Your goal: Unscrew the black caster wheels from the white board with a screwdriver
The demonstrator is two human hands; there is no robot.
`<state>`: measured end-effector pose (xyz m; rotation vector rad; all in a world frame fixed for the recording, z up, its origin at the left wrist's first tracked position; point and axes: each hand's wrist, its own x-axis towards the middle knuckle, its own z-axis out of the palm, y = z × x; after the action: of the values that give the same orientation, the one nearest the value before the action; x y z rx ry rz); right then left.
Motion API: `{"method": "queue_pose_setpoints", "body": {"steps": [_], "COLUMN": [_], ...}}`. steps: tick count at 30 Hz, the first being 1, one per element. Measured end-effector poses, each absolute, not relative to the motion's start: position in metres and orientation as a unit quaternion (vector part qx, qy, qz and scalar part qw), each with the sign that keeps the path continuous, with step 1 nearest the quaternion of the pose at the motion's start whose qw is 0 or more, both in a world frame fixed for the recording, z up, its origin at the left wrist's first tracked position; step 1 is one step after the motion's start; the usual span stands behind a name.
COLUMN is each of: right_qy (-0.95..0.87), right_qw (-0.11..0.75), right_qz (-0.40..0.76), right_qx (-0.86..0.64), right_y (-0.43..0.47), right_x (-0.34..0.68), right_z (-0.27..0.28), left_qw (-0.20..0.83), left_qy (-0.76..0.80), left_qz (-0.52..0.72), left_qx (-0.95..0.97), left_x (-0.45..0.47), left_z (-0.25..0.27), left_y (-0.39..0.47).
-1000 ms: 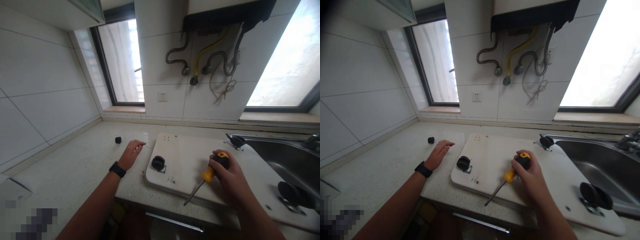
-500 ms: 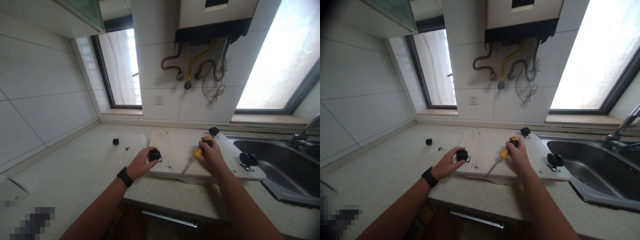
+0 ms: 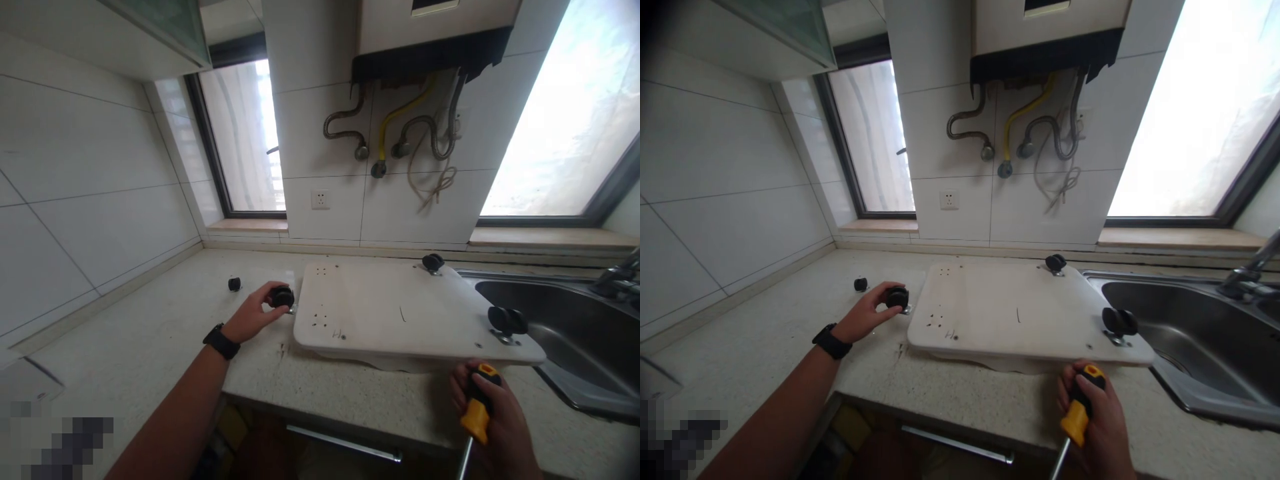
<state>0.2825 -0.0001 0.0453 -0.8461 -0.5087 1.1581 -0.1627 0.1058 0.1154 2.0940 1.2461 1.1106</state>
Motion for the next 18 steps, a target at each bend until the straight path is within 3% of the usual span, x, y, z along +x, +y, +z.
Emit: {"method": "queue_pose_setpoints", "body": {"steps": [4,9,18], "right_qy": [-0.121,-0.12,-0.145], "right_qw": [0.688,0.683,0.686], "right_qz": [0.604,0.601,0.57], "right_qx": [-0.384,-0.396,-0.428], "right_y": [-0.001,0.007,0.009], "right_x": [0.292,0.29,0.287], "right_z": [0.029,0.027,0.018], "left_qw": [0.197,0.109,0.041], "left_qy": [0.519,0.643,0.76], "left_qz": [0.43,0.493,0.419], "left_qx": [0.712,0.576,0.496], "left_x": [-0.213,-0.28,-0.336], "left_z": [0.099,0.052,-0.007], "left_y": [0.128,0.153,0.17]}}
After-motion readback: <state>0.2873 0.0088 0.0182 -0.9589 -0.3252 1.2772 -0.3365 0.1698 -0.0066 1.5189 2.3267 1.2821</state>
